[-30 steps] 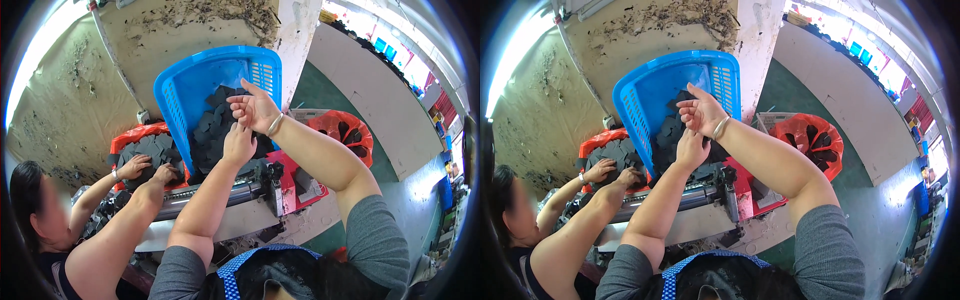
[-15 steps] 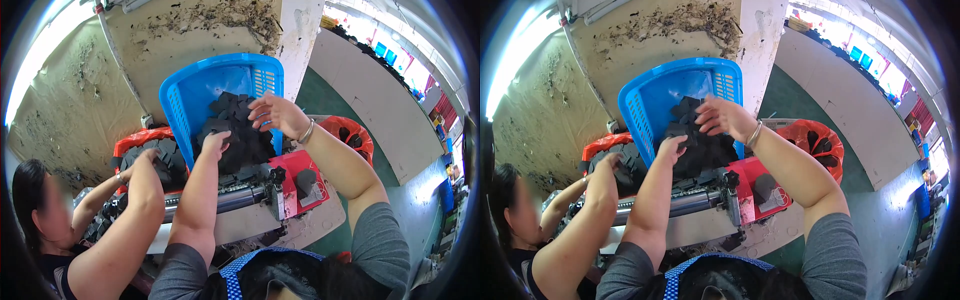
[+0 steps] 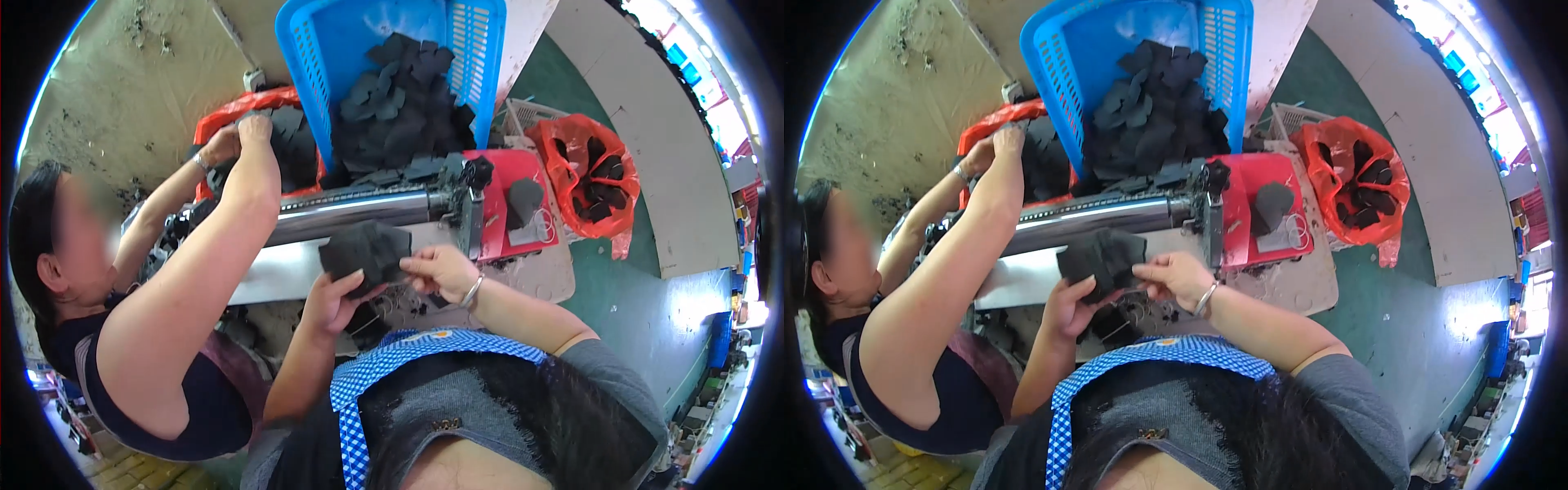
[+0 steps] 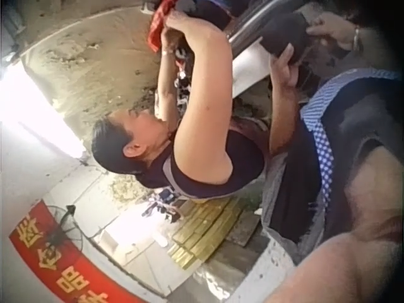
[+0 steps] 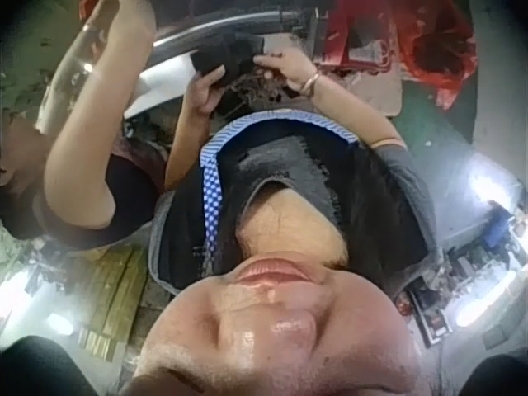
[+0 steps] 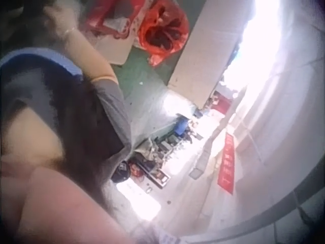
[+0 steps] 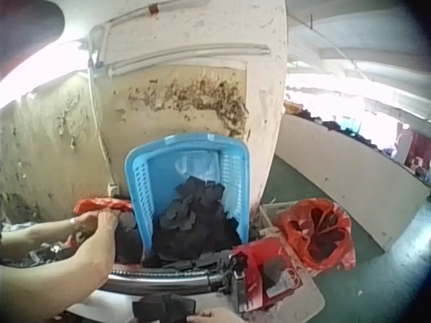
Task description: Applying glue to small black shoe components using a industrial roller machine.
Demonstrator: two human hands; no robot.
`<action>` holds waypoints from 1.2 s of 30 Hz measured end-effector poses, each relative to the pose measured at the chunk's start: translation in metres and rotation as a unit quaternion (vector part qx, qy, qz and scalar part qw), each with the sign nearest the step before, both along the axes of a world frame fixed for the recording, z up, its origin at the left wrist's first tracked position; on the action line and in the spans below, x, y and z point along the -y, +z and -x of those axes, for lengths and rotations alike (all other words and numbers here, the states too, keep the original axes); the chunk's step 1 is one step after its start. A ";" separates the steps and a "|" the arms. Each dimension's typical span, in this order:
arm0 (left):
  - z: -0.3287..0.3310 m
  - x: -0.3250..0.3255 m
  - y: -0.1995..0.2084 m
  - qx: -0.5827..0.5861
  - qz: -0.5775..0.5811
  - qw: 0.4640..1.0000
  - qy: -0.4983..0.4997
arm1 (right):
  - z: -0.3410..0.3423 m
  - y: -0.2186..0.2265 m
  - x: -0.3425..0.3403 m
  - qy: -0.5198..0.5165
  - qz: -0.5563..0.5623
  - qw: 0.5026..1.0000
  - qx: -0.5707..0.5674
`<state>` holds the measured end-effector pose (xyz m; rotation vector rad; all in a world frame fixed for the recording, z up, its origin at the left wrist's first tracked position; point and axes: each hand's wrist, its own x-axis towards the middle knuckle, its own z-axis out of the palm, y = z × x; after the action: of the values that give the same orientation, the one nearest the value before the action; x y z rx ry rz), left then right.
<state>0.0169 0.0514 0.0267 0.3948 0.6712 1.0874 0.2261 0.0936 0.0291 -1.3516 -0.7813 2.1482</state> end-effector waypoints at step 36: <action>0.032 0.041 -0.025 -0.052 0.059 0.985 0.154 | 0.034 -0.032 -0.019 0.068 -0.052 0.987 0.138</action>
<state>-0.0149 0.0100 0.0014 0.2506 0.9072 1.3187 0.1925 0.1127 -0.0026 -1.6025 -1.1069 2.0123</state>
